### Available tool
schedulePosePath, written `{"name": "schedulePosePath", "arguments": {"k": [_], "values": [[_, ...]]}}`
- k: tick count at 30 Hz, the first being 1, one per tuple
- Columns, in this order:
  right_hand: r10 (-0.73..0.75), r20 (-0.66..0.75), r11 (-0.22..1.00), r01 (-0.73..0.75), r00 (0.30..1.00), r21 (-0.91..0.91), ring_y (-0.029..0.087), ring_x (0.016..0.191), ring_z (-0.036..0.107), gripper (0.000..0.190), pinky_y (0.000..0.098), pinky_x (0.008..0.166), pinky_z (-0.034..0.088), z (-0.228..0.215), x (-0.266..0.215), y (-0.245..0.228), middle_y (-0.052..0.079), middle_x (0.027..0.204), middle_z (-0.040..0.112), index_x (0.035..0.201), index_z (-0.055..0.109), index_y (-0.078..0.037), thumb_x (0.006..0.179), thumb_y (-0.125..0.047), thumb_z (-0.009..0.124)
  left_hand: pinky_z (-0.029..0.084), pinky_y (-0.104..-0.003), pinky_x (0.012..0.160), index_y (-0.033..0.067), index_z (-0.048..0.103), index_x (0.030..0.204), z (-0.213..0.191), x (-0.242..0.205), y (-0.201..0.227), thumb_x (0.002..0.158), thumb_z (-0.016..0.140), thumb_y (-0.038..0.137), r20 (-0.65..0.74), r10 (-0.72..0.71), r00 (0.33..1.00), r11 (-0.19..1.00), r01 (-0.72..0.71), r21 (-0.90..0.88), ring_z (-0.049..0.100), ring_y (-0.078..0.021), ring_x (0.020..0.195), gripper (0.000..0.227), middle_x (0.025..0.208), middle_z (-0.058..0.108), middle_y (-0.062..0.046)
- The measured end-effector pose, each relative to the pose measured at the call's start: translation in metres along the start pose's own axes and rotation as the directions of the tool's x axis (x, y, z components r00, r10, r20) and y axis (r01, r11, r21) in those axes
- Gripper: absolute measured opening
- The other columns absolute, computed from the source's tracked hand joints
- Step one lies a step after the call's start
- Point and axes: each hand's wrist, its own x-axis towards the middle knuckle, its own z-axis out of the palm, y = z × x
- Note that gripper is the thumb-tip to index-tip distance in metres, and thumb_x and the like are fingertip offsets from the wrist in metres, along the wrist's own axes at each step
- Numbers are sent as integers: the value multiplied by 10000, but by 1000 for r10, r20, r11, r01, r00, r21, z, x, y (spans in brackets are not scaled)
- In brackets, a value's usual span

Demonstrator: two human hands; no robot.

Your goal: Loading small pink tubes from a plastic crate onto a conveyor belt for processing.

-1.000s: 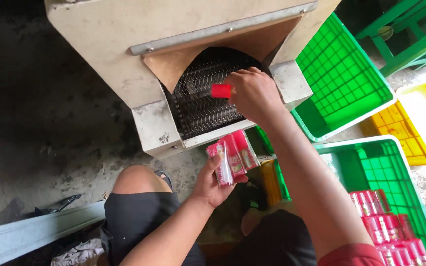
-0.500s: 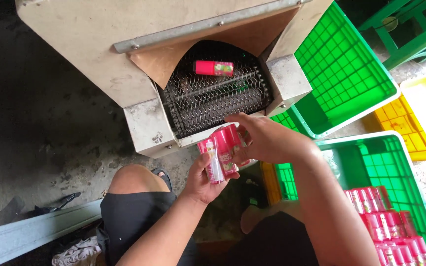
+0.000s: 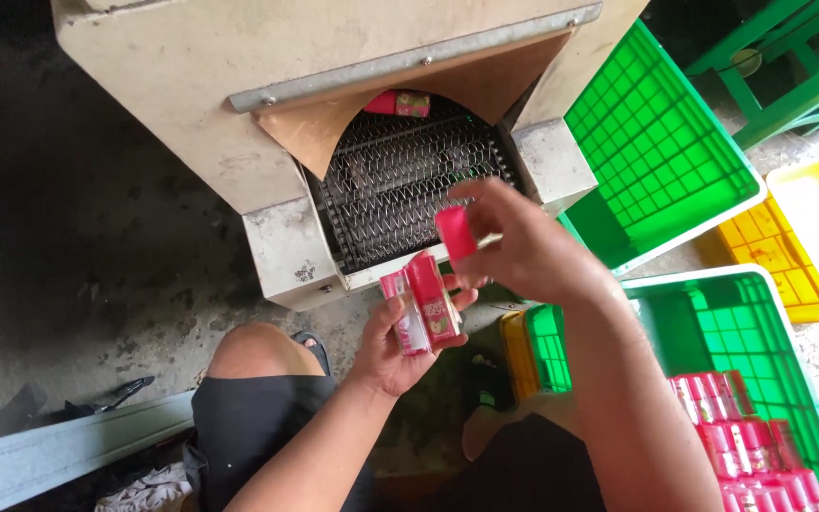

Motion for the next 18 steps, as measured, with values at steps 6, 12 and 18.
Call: {"name": "schedulePosePath", "arguments": {"k": [6,12,18], "values": [[-286,-276,847,108,918,-520,325,1020,720,506,458,909,546,4,47,30,84,1080,735,1225,623,-150,762,-145,826,621,-573,775,72,600,1311,-34,1,-18,814,774,421,4,-67,998,998,67,11,641,-451,1185,631,1345,639,-236],[-554,-109,618,320,826,-718,323,1115,664,348,432,948,525,22,75,29,79,1126,689,1161,713,-123,831,-13,691,627,-603,755,59,565,1347,-37,-1,-17,810,729,487,-35,-47,998,989,51,139,624,-457,1196,706,1371,610,-226],[-660,-129,522,328,740,-787,302,1249,611,434,435,1045,463,10,51,24,61,1220,683,1252,699,-149,826,-77,740,629,-591,789,65,557,1351,-38,2,-7,796,754,484,-59,-32,998,985,41,166,608,-446,1230,723,1359,611,-204]]}}
